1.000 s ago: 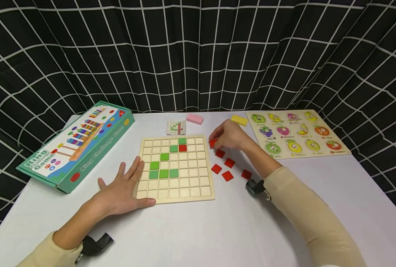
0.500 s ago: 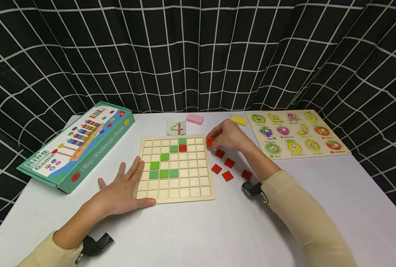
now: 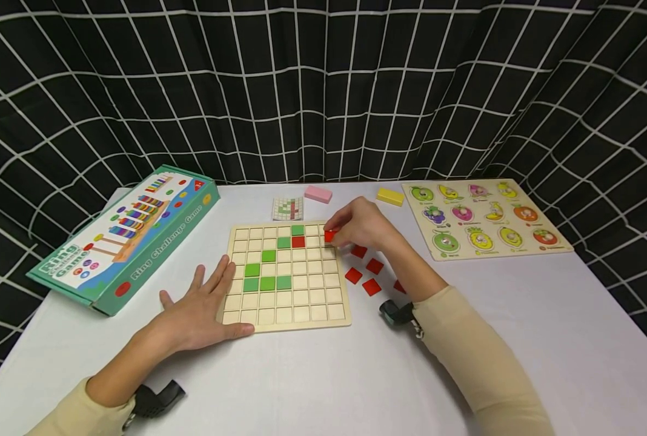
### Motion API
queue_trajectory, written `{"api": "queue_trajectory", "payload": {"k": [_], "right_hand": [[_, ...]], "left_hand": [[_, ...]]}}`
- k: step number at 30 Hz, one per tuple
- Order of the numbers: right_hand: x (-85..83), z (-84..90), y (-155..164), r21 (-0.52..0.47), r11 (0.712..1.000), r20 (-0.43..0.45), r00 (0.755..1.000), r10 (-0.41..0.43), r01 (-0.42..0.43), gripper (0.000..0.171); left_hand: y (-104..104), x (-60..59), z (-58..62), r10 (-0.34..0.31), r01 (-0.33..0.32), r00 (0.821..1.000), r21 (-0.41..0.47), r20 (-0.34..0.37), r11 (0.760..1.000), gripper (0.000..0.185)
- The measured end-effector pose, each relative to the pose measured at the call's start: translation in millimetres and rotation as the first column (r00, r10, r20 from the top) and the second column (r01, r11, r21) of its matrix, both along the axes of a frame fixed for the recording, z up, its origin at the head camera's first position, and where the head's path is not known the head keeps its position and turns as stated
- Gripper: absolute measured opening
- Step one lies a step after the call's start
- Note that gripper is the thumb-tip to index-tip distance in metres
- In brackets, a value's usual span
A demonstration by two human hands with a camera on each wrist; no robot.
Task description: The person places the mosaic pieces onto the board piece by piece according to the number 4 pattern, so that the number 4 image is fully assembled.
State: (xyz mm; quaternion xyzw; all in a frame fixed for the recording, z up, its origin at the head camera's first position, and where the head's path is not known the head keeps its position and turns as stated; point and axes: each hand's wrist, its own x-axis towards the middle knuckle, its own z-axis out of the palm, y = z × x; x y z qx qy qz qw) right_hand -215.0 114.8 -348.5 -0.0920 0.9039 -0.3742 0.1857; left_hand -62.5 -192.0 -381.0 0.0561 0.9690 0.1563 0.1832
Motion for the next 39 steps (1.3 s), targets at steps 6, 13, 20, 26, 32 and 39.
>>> {"api": "queue_trajectory", "payload": {"k": [6,13,20,26,32,39], "right_hand": [[3.5,3.9,-12.7,0.004,1.000,0.012,1.000,0.010,-0.010,0.027],[7.7,9.8,-26.7,0.028,0.999,0.011,1.000,0.022,-0.022,0.026],[10.7,13.2,-38.1,0.042,0.999,0.006,1.000,0.029,-0.029,0.024],[10.2,14.3,-46.8,0.028,0.998,0.030,0.998,0.058,-0.059,0.030],[9.5,11.8,-51.5,0.020,0.998,0.052,0.997,0.062,-0.063,0.030],[10.8,11.0,-58.1,0.033,0.997,0.038,0.997,0.065,-0.067,0.027]], "left_hand": [[0.1,0.1,0.4,-0.001,0.001,1.000,-0.008,0.001,1.000,0.125],[0.5,0.2,-0.3,0.003,-0.003,1.000,-0.002,0.005,1.000,0.124],[0.5,0.3,-0.2,0.002,-0.002,1.000,-0.001,0.003,1.000,0.124],[0.0,0.1,-1.0,0.001,-0.001,1.000,-0.013,0.004,1.000,0.124],[0.3,0.2,-2.7,0.002,-0.002,1.000,-0.004,0.015,1.000,0.125],[-0.6,-1.0,-0.3,0.005,-0.004,1.000,-0.009,0.018,1.000,0.126]]}}
